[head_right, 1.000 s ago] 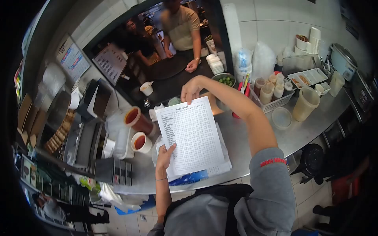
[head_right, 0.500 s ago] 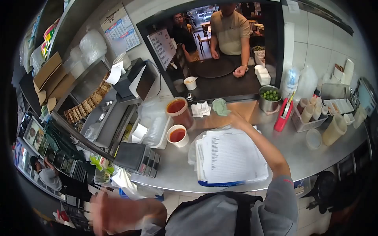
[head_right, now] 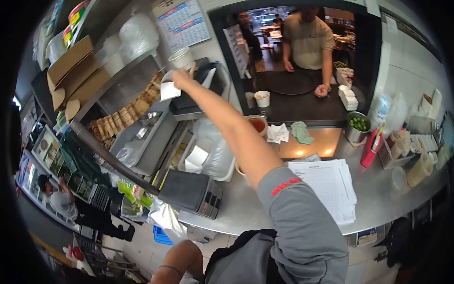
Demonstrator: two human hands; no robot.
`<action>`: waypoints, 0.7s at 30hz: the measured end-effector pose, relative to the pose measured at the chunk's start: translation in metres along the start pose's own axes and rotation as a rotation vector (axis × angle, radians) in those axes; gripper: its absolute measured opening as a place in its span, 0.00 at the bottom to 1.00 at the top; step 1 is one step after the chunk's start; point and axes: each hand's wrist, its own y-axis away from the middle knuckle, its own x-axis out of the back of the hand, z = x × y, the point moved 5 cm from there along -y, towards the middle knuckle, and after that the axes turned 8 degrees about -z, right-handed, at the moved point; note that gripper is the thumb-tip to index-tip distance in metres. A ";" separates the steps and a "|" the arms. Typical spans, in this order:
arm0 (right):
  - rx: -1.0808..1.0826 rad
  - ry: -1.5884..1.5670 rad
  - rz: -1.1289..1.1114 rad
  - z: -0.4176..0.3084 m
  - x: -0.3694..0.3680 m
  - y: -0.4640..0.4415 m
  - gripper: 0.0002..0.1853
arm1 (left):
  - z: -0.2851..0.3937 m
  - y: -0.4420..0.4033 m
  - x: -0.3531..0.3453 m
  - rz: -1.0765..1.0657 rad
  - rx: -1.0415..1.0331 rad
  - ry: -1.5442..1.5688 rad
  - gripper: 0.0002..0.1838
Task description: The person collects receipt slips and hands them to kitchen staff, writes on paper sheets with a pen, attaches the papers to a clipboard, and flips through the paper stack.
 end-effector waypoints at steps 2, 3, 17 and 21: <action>0.120 -0.241 0.205 -0.017 0.026 0.015 0.10 | -0.018 0.014 0.018 -0.040 0.110 -0.112 0.21; 0.285 -0.380 0.194 -0.029 0.043 0.029 0.09 | -0.030 0.024 0.026 -0.093 0.217 -0.184 0.20; 0.125 -0.872 -1.216 -0.062 0.004 0.295 0.10 | -0.129 0.185 -0.009 -0.964 0.902 0.216 0.15; 0.330 -0.793 -1.092 -0.048 0.002 0.298 0.23 | -0.144 0.228 0.027 -0.136 1.591 0.236 0.14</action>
